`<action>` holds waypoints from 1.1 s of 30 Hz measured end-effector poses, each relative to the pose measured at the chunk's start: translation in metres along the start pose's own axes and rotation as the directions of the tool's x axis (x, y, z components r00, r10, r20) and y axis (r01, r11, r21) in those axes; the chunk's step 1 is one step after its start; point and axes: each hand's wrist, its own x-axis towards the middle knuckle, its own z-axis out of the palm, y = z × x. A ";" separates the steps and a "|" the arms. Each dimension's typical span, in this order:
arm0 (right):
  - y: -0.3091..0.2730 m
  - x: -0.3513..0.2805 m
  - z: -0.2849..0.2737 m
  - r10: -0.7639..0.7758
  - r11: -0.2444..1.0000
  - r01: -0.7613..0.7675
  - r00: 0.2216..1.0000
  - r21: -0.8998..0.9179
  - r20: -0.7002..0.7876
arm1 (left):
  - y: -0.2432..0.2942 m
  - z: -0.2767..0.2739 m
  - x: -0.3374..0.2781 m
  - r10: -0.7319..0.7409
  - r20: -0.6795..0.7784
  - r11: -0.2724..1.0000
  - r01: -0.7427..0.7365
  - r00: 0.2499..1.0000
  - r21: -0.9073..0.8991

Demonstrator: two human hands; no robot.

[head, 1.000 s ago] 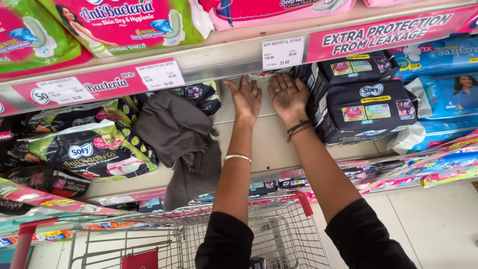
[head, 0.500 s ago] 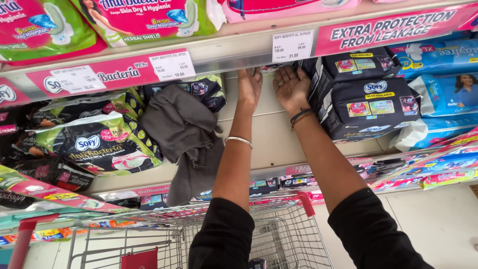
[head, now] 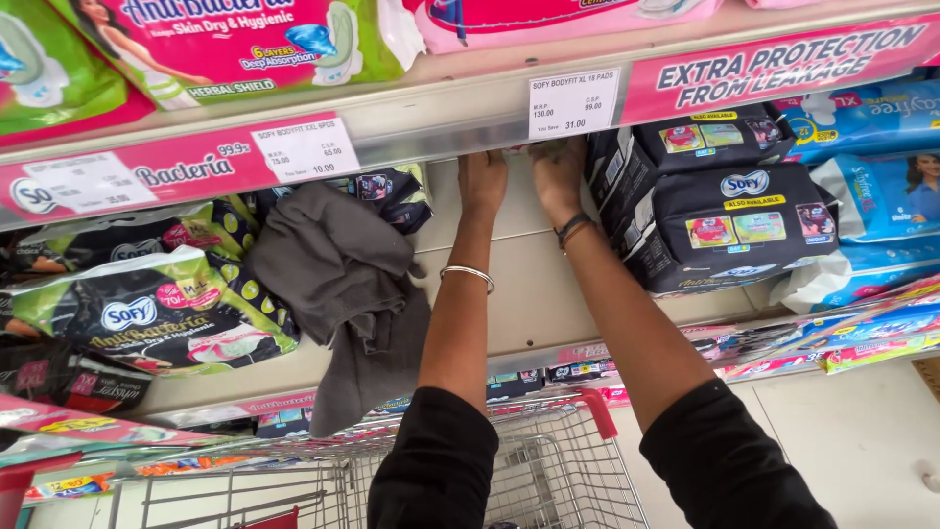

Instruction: Cleaning and organizing packs of sanitary pads on a store shelf while using a cloth to wipe surfaces and the products.

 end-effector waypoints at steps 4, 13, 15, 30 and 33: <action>-0.020 -0.011 0.007 -0.043 0.995 0.036 0.997 -0.095 -0.064 | 0.005 -0.004 0.001 -0.031 0.012 0.998 0.030 0.999 0.062; -0.004 -0.010 0.018 -0.093 0.969 0.063 0.989 -0.237 -0.118 | -0.060 0.038 0.035 -0.016 0.096 0.983 -0.002 0.995 0.183; -0.045 -0.015 0.003 0.125 0.980 -0.135 0.989 -0.144 -0.075 | -0.077 0.046 0.038 0.230 -0.068 0.950 -0.209 0.971 0.232; -0.034 -0.014 0.006 -0.018 0.967 -0.035 0.978 -0.251 -0.206 | -0.101 0.061 0.029 0.263 -0.055 0.927 -0.237 0.963 0.289; -0.034 -0.018 0.002 -0.209 0.971 0.172 0.947 -0.167 -0.243 | -0.043 0.021 0.015 0.096 0.083 0.980 -0.109 0.992 0.169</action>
